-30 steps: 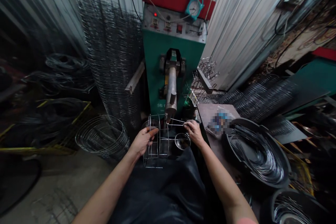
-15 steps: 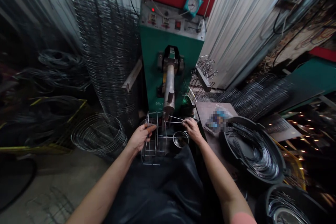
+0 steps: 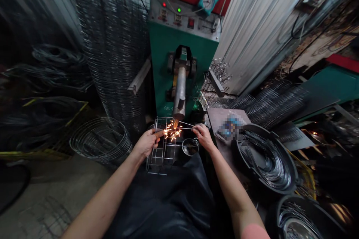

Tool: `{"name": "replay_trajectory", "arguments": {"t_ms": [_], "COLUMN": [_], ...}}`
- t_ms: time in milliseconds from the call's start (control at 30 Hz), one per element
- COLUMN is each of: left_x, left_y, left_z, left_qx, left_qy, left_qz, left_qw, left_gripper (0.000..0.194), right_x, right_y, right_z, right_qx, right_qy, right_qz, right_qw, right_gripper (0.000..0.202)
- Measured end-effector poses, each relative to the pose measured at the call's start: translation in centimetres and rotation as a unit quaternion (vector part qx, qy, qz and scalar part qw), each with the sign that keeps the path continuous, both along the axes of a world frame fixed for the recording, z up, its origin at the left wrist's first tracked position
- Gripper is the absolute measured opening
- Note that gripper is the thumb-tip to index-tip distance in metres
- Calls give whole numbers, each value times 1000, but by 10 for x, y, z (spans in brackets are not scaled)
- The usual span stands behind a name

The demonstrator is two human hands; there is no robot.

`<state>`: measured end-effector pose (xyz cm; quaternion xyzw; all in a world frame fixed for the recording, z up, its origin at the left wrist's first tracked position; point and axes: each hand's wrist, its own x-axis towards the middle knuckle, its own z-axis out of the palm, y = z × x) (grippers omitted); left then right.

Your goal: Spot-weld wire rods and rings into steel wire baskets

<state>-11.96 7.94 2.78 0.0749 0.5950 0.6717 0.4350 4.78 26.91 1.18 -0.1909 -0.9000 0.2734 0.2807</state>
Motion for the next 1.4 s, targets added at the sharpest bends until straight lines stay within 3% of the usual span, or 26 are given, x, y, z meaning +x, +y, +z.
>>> {"name": "replay_trajectory", "arguments": {"t_ms": [167,300,500,667,867,1033,1200,1400], "left_x": [-2,0,3,7,5,4,6,15], "left_y": [1,1,1,3,3,-2,-1,1], "left_z": [-1,2,7,9,9,7,6,7], "left_qx": [1,-1,-1,-2,-15,-37,-35,-3], "left_qy": [-8,0,6,6,5,10,19,48], "left_qz": [-3,2,14,25,29,12,22,52], "left_qw": [1000,1000,1000,1000,999,999,999,997], "left_gripper": [43,44,43,40,37,36,36,41], "right_x": [6,24,52,59,63,103,116,70], "right_y": [7,23,44,51,41,15,-2,-17], "right_z": [-4,-19,-47,-54,-52,-54,-54,-19], "right_qx": [-17,19,88,114,144,131,105,77], "right_qy": [26,30,17,-64,-204,-227,-155,2], "right_qz": [29,36,-35,-87,-151,-185,-196,-150], "right_qw": [999,999,995,988,956,947,963,986], "right_gripper": [17,18,32,33,43,31,25,17]}}
